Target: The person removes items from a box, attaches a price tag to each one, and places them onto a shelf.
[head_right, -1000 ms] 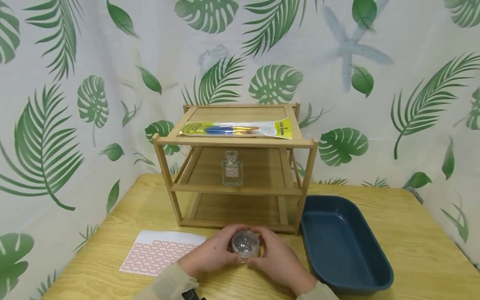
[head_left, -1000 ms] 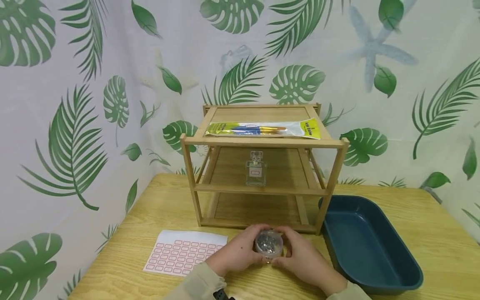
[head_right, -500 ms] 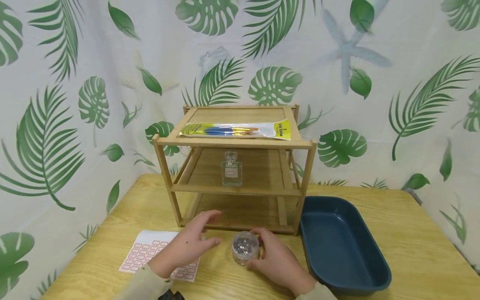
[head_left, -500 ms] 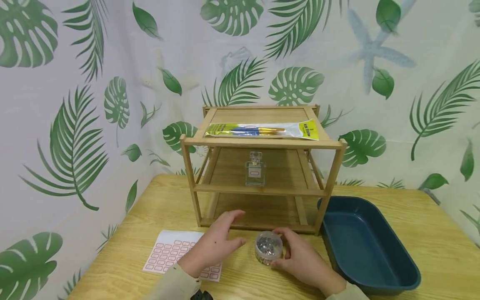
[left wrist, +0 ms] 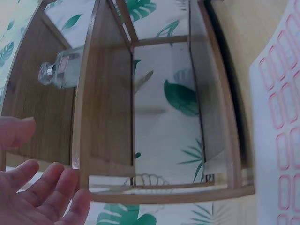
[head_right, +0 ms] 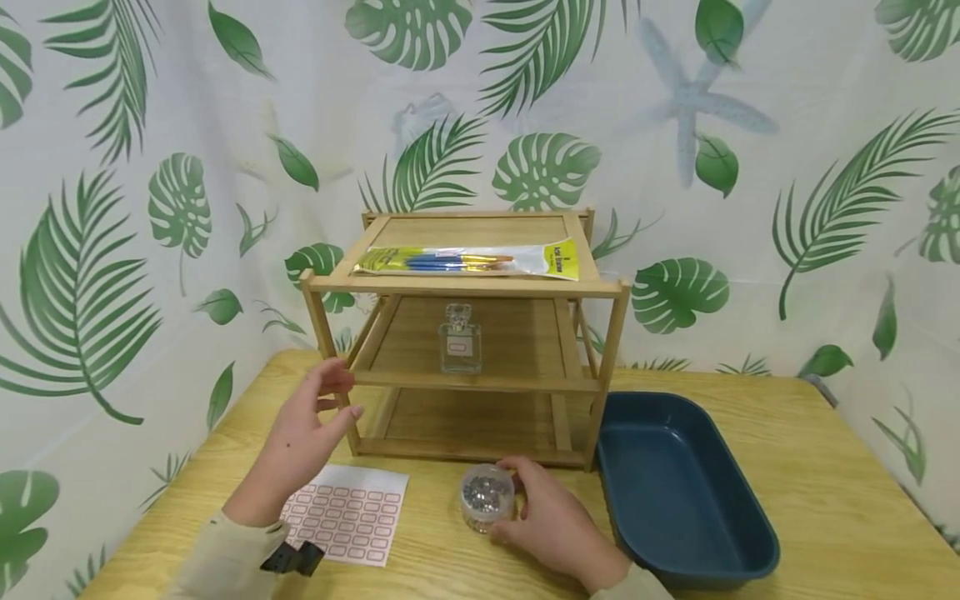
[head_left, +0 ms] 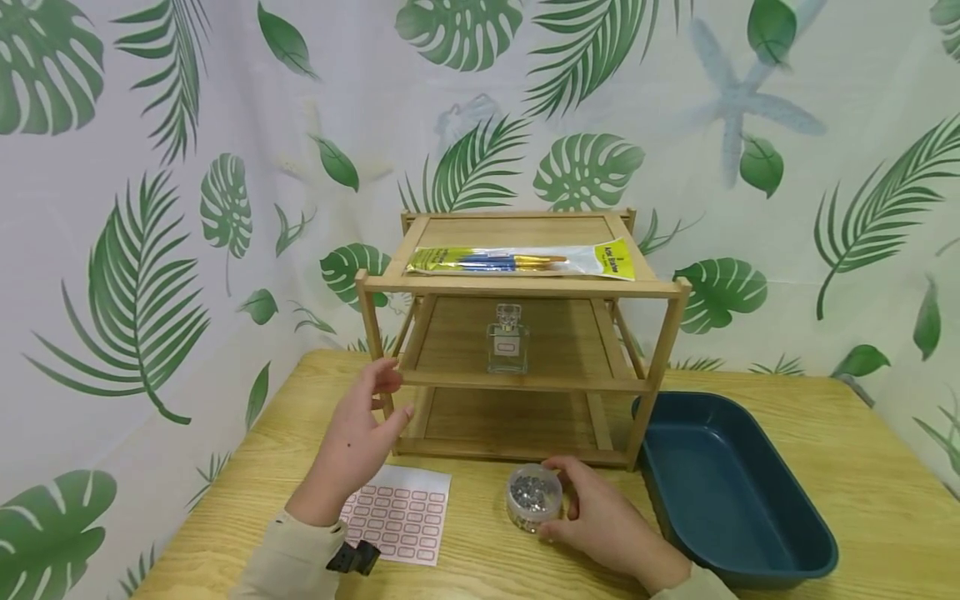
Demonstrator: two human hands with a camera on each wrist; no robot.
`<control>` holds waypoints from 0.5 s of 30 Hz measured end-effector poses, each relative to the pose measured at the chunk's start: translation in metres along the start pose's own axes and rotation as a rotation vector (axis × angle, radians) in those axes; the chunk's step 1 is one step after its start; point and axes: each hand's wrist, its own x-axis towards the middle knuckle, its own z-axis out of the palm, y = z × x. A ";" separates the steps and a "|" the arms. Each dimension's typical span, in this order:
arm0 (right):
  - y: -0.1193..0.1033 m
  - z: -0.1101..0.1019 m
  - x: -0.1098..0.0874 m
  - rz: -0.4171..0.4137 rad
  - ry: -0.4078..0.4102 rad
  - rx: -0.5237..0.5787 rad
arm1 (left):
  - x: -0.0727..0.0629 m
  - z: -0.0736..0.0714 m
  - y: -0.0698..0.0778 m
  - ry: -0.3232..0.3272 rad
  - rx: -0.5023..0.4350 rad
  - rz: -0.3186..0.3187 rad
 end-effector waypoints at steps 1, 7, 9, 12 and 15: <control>0.000 0.000 0.000 0.002 -0.001 -0.001 | 0.001 -0.003 -0.001 0.034 -0.005 0.005; 0.000 0.000 0.000 0.017 -0.003 0.008 | 0.012 -0.018 -0.005 0.182 -0.063 -0.019; 0.000 0.000 -0.001 0.008 0.001 0.018 | 0.016 -0.020 -0.005 0.189 -0.089 -0.035; 0.000 -0.001 -0.001 -0.015 0.003 0.029 | 0.021 -0.021 -0.007 0.172 -0.118 -0.049; -0.001 -0.001 -0.002 -0.027 -0.004 0.034 | 0.025 -0.020 -0.011 0.152 -0.155 -0.069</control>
